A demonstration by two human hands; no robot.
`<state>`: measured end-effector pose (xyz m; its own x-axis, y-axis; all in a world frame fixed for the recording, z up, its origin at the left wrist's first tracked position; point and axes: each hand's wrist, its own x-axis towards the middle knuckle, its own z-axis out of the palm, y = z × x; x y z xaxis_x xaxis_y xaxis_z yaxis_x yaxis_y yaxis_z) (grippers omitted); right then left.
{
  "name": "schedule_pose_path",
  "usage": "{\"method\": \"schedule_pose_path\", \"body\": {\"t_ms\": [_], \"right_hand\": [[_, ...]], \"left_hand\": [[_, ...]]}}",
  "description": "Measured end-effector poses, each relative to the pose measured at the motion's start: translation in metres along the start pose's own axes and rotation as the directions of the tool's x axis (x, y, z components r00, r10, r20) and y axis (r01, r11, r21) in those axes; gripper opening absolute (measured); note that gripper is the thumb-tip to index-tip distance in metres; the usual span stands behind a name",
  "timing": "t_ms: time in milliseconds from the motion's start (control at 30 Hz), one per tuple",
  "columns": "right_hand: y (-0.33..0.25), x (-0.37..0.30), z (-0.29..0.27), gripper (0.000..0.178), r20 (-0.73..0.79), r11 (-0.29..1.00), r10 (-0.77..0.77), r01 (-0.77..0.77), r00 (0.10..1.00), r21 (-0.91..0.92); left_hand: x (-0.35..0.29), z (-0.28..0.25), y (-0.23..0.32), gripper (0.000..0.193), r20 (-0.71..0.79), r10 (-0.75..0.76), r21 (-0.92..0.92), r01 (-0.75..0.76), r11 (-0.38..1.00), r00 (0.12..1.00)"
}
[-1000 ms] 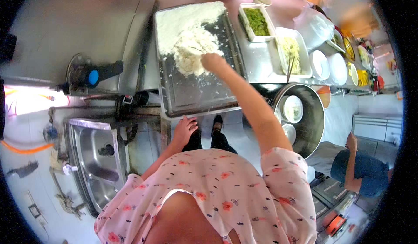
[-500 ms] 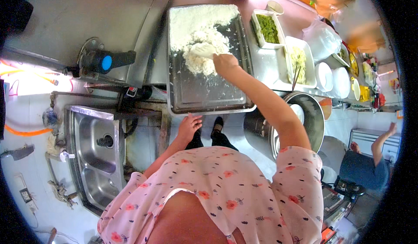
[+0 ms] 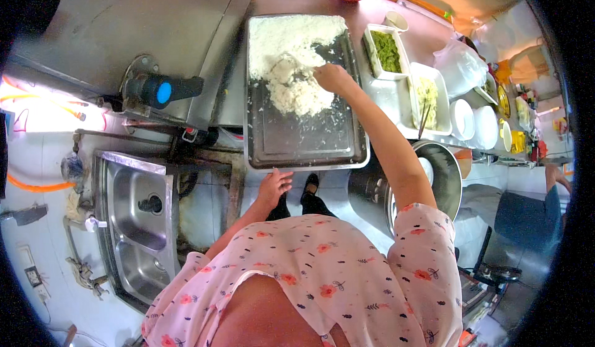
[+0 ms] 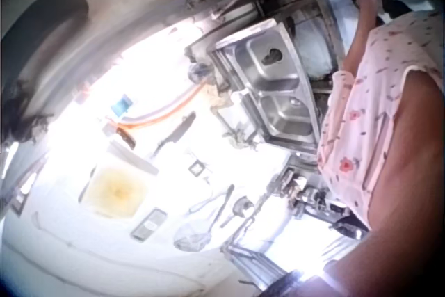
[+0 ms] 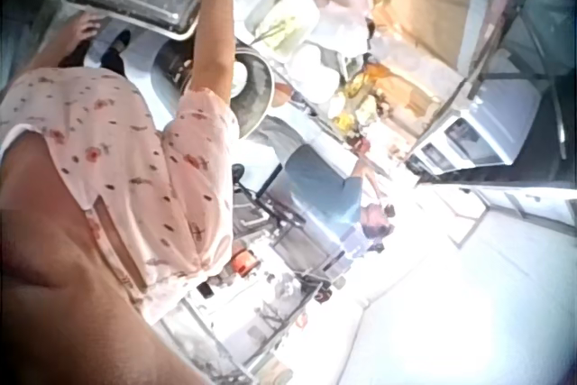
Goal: The person scoops white rice from a large tray into a bowl using a spatula, then adds shredded cabbage and a green vegetable using chopsticks. This process is repeated for multiple bowls, which are placed into a large metal pot.
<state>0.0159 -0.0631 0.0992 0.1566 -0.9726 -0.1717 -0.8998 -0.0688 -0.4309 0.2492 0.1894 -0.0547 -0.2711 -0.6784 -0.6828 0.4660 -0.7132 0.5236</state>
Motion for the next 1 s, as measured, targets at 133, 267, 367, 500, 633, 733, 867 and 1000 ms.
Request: {"method": "schedule_pose_path", "body": {"t_ms": [133, 267, 367, 500, 633, 733, 867, 1000], "right_hand": [[0.006, 0.004, 0.037, 0.027, 0.091, 0.884, -0.099, 0.129, 0.991, -0.449], [-0.014, -0.012, 0.037, 0.021, 0.220, 0.807, -0.084, 0.196, 0.972, -0.558], [-0.027, -0.009, -0.008, 0.023, 0.200, 0.850, 0.025, 0.085, 0.979, -0.520], [-0.006, 0.024, -0.017, 0.029, -0.013, 0.874, 0.002, -0.008, 1.000, -0.486], [-0.004, 0.015, 0.033, 0.029, 0.018, 0.833, -0.055, 0.056, 0.998, -0.551], [-0.020, -0.029, 0.048, 0.042, 0.171, 0.746, -0.030, 0.135, 0.985, -0.652], [-0.017, -0.042, 0.007, 0.031, 0.251, 0.668, 0.018, 0.175, 0.968, -0.723], [-0.066, -0.031, 0.009, 0.028, 0.088, 0.704, -0.014, 0.072, 0.996, -0.707]], "left_hand": [[0.010, 0.007, -0.002, 0.042, 0.099, -0.005, 0.020, 0.003, 1.000, 0.995], [-0.001, 0.006, 0.008, 0.042, 0.056, 0.017, 0.016, -0.018, 1.000, 0.998], [-0.002, 0.000, 0.008, 0.042, 0.035, 0.012, 0.021, -0.013, 1.000, 0.999], [0.004, 0.005, 0.005, 0.040, 0.071, -0.032, 0.049, 0.029, 0.998, 0.997], [0.008, 0.002, 0.001, 0.040, 0.075, -0.019, 0.039, 0.016, 0.999, 0.997], [0.003, -0.005, 0.004, 0.044, 0.097, -0.009, 0.025, 0.006, 1.000, 0.995], [0.002, -0.002, 0.009, 0.046, 0.151, -0.008, 0.061, -0.001, 0.998, 0.988], [0.006, -0.010, 0.007, 0.049, 0.161, -0.020, 0.063, 0.010, 0.998, 0.987]]}}
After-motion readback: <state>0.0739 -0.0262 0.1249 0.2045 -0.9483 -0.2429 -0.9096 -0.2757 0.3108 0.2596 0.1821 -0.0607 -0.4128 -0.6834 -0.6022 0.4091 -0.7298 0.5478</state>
